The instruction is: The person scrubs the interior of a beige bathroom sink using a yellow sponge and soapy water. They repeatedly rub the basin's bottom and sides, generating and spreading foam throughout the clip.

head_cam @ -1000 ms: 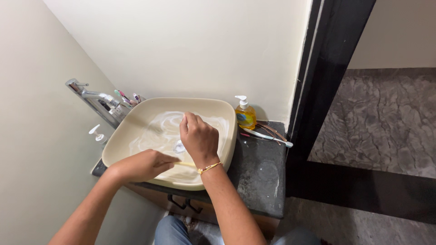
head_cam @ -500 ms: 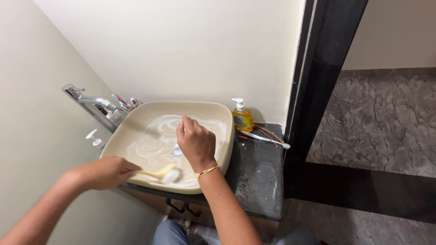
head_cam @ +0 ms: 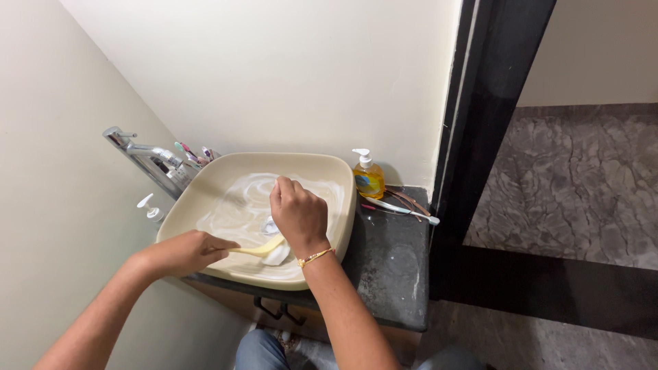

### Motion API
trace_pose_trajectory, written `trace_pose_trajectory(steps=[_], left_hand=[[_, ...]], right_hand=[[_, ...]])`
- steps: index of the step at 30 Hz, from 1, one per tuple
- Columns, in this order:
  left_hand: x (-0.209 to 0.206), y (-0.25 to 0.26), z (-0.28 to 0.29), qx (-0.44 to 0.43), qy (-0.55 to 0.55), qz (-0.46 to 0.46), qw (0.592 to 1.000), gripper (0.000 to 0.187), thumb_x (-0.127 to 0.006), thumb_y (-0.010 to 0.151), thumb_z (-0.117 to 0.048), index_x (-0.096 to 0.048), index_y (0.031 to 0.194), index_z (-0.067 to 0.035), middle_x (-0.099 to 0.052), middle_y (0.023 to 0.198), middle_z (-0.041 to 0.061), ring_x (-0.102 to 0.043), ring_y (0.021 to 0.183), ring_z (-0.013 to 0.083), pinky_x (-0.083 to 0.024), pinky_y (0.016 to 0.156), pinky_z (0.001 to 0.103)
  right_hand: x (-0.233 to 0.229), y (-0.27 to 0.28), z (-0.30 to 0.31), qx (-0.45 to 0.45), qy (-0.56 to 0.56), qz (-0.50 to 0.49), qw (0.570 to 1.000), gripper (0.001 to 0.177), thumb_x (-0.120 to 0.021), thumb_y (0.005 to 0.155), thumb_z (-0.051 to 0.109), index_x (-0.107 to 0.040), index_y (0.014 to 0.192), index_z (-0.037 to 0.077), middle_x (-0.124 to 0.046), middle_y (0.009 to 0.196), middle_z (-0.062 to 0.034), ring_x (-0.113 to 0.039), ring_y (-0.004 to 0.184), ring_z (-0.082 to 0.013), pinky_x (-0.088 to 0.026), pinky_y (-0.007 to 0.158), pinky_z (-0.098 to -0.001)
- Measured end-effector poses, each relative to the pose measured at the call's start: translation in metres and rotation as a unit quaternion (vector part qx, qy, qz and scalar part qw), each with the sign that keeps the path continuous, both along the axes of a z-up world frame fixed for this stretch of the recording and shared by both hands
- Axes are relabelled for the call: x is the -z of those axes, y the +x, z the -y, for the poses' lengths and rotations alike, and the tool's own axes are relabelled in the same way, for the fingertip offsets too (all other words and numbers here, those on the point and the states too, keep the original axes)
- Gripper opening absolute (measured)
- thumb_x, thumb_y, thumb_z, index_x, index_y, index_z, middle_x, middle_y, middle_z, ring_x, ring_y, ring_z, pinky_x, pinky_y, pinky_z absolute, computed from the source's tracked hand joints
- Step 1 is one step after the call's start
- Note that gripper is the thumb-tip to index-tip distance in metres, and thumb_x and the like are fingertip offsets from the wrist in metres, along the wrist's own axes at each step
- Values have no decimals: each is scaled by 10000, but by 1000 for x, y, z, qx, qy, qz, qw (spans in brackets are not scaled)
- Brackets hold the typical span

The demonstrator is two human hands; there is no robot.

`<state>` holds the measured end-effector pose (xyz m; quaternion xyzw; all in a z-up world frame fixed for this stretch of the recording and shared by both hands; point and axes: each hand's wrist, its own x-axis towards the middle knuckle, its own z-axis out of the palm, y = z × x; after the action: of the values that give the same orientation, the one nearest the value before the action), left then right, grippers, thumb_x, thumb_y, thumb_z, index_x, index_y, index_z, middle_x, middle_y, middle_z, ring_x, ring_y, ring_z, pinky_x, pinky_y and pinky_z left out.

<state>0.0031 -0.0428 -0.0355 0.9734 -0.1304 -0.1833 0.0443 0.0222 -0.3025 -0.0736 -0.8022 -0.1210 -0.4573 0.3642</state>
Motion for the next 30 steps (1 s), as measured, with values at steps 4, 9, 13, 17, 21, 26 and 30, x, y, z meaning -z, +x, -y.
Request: trace_pose_trajectory(steps=[4, 9, 13, 17, 21, 26, 30], left_hand=[[-10, 13, -29, -21, 55, 45, 997, 346, -600, 952, -316, -738, 1245, -193, -782, 1083, 107, -749, 966, 302, -574, 884, 398], [-16, 5, -32, -103, 129, 81, 983, 362, -548, 983, -273, -719, 1302, -271, -782, 1033, 135, -747, 941, 326, -572, 871, 433], [-4, -15, 5, -25, 73, 2, 997, 391, -563, 978, -347, -658, 1357, -330, -764, 1010, 165, -739, 875, 350, -563, 872, 414], [-3, 3, -15, 2, 48, 38, 998, 369, -577, 954, -285, -695, 1304, -274, -773, 1062, 127, -736, 930, 331, -566, 863, 423], [-11, 27, -56, -110, 187, 95, 972, 386, -508, 989, -222, -667, 1337, -277, -775, 1091, 96, -743, 1001, 301, -584, 883, 443], [33, 51, -40, -65, 199, 243, 947, 363, -500, 953, -138, -683, 1263, -188, -761, 983, 144, -745, 917, 347, -596, 796, 488], [80, 66, 0, -63, 133, 334, 931, 375, -482, 969, -101, -658, 1299, -109, -736, 896, 193, -738, 809, 386, -590, 703, 511]], right_hand=[[0, 0, 0, -2, 1, -4, 1000, 103, -645, 964, 142, -680, 898, 71, -704, 713, -77, -690, 571, -249, -534, 484, -354], [1, 0, -1, -2, 1, -4, 1000, 105, -642, 967, 145, -680, 898, 75, -708, 716, -79, -692, 578, -253, -536, 490, -356], [1, 0, 0, -5, 2, -13, 1000, 106, -638, 963, 149, -683, 904, 73, -711, 717, -78, -696, 582, -253, -532, 485, -359], [0, -1, 0, 4, -8, -6, 1000, 117, -643, 960, 153, -676, 876, 77, -708, 719, -85, -692, 584, -261, -534, 493, -366], [-2, -2, 0, -12, 2, -10, 1000, 126, -634, 969, 142, -669, 872, 70, -704, 710, -82, -694, 580, -253, -537, 490, -355], [0, -1, 0, -6, -7, -13, 1000, 138, -635, 965, 142, -671, 853, 69, -709, 711, -88, -697, 580, -257, -540, 488, -357], [2, 2, -1, -6, -15, -21, 1000, 138, -632, 967, 147, -677, 862, 69, -715, 715, -89, -700, 576, -252, -546, 490, -351]])
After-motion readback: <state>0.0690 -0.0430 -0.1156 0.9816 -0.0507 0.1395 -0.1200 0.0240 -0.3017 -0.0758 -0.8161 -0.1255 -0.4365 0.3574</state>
